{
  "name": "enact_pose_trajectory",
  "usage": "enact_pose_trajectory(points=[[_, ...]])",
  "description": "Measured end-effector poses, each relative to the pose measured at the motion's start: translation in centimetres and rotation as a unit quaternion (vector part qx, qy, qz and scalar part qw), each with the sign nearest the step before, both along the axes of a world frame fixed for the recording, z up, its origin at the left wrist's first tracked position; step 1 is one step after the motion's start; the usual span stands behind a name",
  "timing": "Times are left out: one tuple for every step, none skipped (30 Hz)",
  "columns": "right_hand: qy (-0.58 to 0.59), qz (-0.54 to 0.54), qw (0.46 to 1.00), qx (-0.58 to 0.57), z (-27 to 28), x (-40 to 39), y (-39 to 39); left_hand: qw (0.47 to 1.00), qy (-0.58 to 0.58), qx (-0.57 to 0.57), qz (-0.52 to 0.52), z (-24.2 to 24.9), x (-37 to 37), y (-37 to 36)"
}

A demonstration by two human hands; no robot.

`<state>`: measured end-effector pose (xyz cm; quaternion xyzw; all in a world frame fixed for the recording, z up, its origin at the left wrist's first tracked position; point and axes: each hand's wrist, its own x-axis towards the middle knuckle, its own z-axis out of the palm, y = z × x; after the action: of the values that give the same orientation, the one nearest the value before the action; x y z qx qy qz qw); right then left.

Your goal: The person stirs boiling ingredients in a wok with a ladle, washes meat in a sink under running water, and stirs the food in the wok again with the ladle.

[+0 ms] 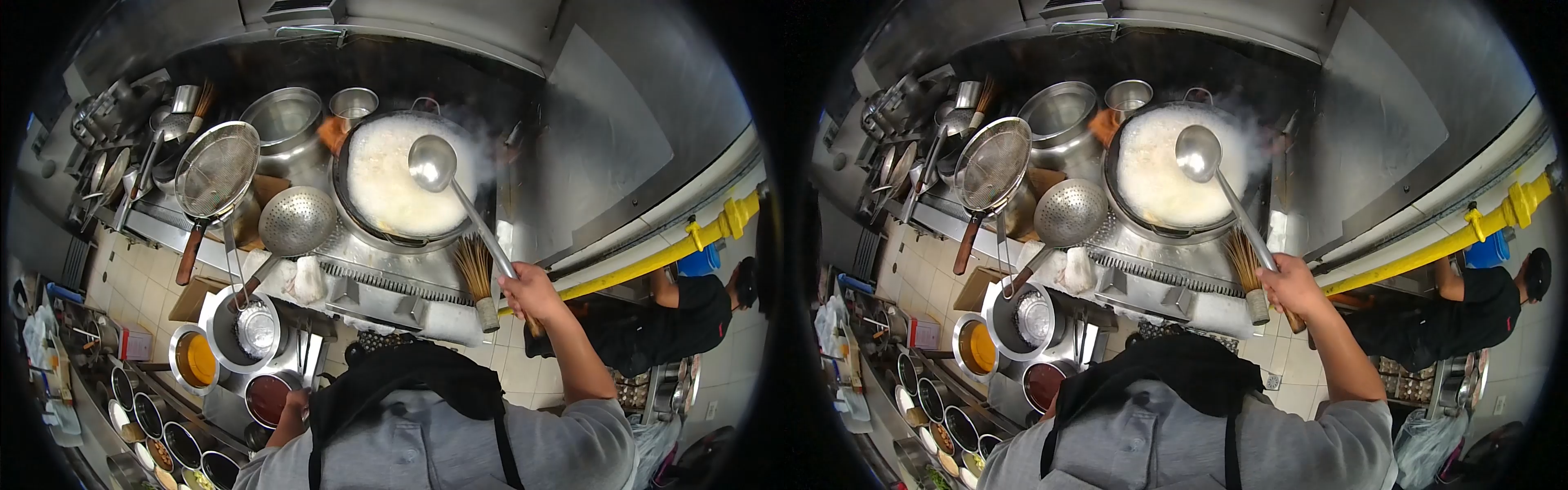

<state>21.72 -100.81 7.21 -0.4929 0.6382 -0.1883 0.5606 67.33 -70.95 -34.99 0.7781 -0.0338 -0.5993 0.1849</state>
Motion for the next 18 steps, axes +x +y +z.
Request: enact_pose_trajectory(points=[[0.000, 0.000, 1.000, 0.001, 0.1, -0.4, 0.5, 1.000, -0.002, 0.001, 0.000, 0.0, -0.1, -0.1], [0.002, -0.001, 1.000, 0.010, 0.1, -0.9, 1.0, 1.000, -0.006, 0.002, 0.002, 0.2, 0.0, -0.1], [0.002, -0.001, 1.000, 0.019, 0.2, -1.3, 1.4, 1.000, -0.008, 0.002, 0.001, 0.4, -0.1, -0.2], [0.001, 0.001, 1.000, 0.021, 0.4, -1.7, 1.8, 1.000, -0.013, 0.004, 0.003, 0.6, 0.0, -0.3], [-0.001, -0.003, 0.999, 0.033, 0.6, -2.1, 2.2, 1.000, -0.018, 0.004, 0.002, 0.7, -0.1, -0.5], [-0.002, -0.007, 0.999, 0.045, 1.0, -2.3, 2.5, 1.000, -0.020, 0.003, -0.009, 0.5, 0.0, -0.6], [0.010, -0.013, 0.998, 0.057, 1.7, -2.2, 2.9, 0.999, -0.025, 0.000, -0.027, 0.3, 0.2, -0.6], [0.010, -0.014, 0.998, 0.058, 1.7, -2.4, 3.1, 0.997, -0.028, -0.010, -0.078, 0.1, 0.5, -1.0], [0.017, -0.012, 0.997, 0.070, 1.7, -2.9, 3.3, 0.997, -0.028, -0.010, -0.078, -0.9, 0.9, -0.9], [0.024, -0.010, 0.996, 0.082, 1.7, -3.1, 3.5, 0.980, -0.070, -0.045, -0.181, -1.9, 1.3, -0.7], [0.025, -0.010, 0.996, 0.083, 1.6, -3.1, 3.4, 0.950, -0.109, -0.079, -0.282, -2.9, 1.5, -0.2], [-0.006, -0.028, 0.994, 0.107, 1.4, -3.0, 3.4, 0.950, -0.108, -0.078, -0.282, -2.7, 1.4, -0.3], [-0.037, -0.046, 0.990, 0.130, 1.4, -2.8, 3.3, 0.983, -0.054, -0.043, -0.168, -2.1, 1.0, -0.7], [-0.035, -0.045, 0.990, 0.130, 1.5, -2.6, 3.1, 0.999, 0.002, -0.008, -0.050, -1.6, 0.7, -1.2], [-0.073, -0.060, 0.983, 0.156, 1.6, -2.2, 2.8, 0.999, 0.003, -0.008, -0.048, -1.0, 0.5, -1.5], [-0.111, -0.074, 0.974, 0.183, 1.7, -1.8, 2.5, 0.994, -0.014, -0.022, -0.107, -0.2, 0.5, -1.6], [-0.111, -0.070, 0.974, 0.184, 1.7, -1.5, 2.2, 0.985, -0.032, -0.036, -0.166, 0.5, 0.5, -1.7], [-0.118, -0.070, 0.971, 0.194, 1.6, -1.2, 1.8, 0.986, -0.032, -0.036, -0.162, 1.6, 0.3, -1.8]])
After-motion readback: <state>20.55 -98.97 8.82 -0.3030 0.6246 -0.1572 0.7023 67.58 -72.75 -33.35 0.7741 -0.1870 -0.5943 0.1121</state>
